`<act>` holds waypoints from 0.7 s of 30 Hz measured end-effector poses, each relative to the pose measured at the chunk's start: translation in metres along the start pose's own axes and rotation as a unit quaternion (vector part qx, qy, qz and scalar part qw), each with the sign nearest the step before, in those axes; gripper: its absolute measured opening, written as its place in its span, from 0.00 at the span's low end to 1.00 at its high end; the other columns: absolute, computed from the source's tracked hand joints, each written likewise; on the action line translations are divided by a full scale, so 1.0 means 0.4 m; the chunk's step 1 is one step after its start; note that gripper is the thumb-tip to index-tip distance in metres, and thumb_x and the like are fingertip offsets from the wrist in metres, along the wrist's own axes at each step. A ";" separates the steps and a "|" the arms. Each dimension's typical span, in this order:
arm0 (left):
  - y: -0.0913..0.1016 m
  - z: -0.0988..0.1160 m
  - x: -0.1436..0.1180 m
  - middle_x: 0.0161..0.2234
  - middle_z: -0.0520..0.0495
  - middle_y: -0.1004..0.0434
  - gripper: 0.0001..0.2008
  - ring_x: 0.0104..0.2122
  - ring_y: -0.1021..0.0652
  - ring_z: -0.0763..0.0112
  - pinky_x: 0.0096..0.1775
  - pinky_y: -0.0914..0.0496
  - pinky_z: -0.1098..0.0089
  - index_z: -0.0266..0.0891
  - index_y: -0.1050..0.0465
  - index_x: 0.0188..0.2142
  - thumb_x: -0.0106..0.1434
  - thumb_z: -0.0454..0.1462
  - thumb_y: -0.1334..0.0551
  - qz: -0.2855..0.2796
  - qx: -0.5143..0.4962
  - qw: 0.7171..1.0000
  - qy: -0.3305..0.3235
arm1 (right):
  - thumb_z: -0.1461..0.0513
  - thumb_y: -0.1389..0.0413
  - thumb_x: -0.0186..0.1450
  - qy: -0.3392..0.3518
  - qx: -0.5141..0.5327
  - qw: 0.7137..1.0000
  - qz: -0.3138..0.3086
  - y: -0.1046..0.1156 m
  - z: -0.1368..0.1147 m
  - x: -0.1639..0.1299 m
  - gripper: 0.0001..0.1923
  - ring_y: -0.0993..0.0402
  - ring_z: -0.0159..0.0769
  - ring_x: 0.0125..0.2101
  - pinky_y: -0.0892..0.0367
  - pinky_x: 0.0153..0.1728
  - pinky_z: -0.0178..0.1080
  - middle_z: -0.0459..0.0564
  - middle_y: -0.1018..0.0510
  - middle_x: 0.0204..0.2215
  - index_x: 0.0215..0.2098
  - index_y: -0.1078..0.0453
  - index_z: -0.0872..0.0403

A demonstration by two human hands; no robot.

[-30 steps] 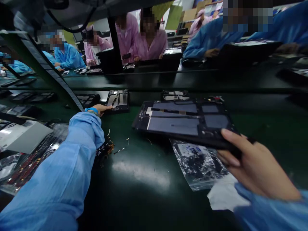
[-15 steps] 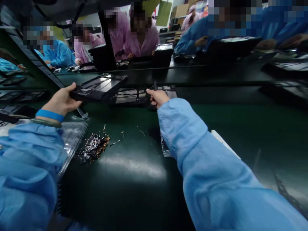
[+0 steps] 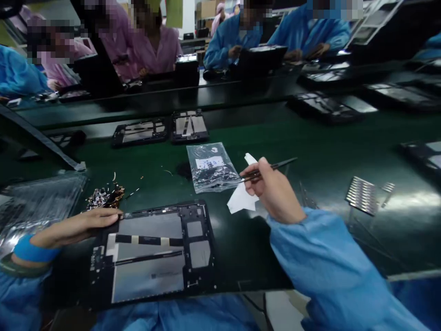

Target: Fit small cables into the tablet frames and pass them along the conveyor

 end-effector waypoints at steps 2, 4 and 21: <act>-0.011 0.027 0.001 0.46 0.44 0.24 0.23 0.47 0.25 0.53 0.49 0.30 0.58 0.44 0.25 0.43 0.55 0.54 0.39 0.048 0.144 0.987 -0.045 | 0.39 0.39 0.50 0.016 0.001 1.000 0.011 0.014 0.044 -0.019 0.28 0.34 0.29 0.19 0.35 0.20 0.32 0.46 0.30 0.19 0.25 0.29 0.56; -0.030 0.088 0.005 0.51 0.42 0.29 0.26 0.51 0.29 0.52 0.52 0.33 0.55 0.42 0.30 0.50 0.58 0.54 0.42 0.145 0.249 0.950 -0.119 | 0.42 0.35 0.48 0.020 0.001 1.000 0.015 0.016 0.080 -0.032 0.26 0.28 0.32 0.24 0.29 0.28 0.36 0.47 0.26 0.24 0.29 0.29 0.55; -0.326 0.301 0.237 0.61 0.34 0.42 0.22 0.61 0.40 0.55 0.60 0.43 0.56 0.33 0.37 0.57 0.68 0.44 0.49 0.017 0.459 0.812 -0.360 | 0.53 0.40 0.56 0.150 -0.197 0.969 -0.006 -0.027 0.151 0.009 0.11 0.27 0.40 0.38 0.34 0.45 0.45 0.49 0.23 0.33 0.31 0.27 0.51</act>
Point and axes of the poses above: each hand's wrist, its own x-axis towards the middle knuckle, its own y-axis out of the back of the hand, z = x × y, the point moved 4 cm from there along x, towards the middle knuckle
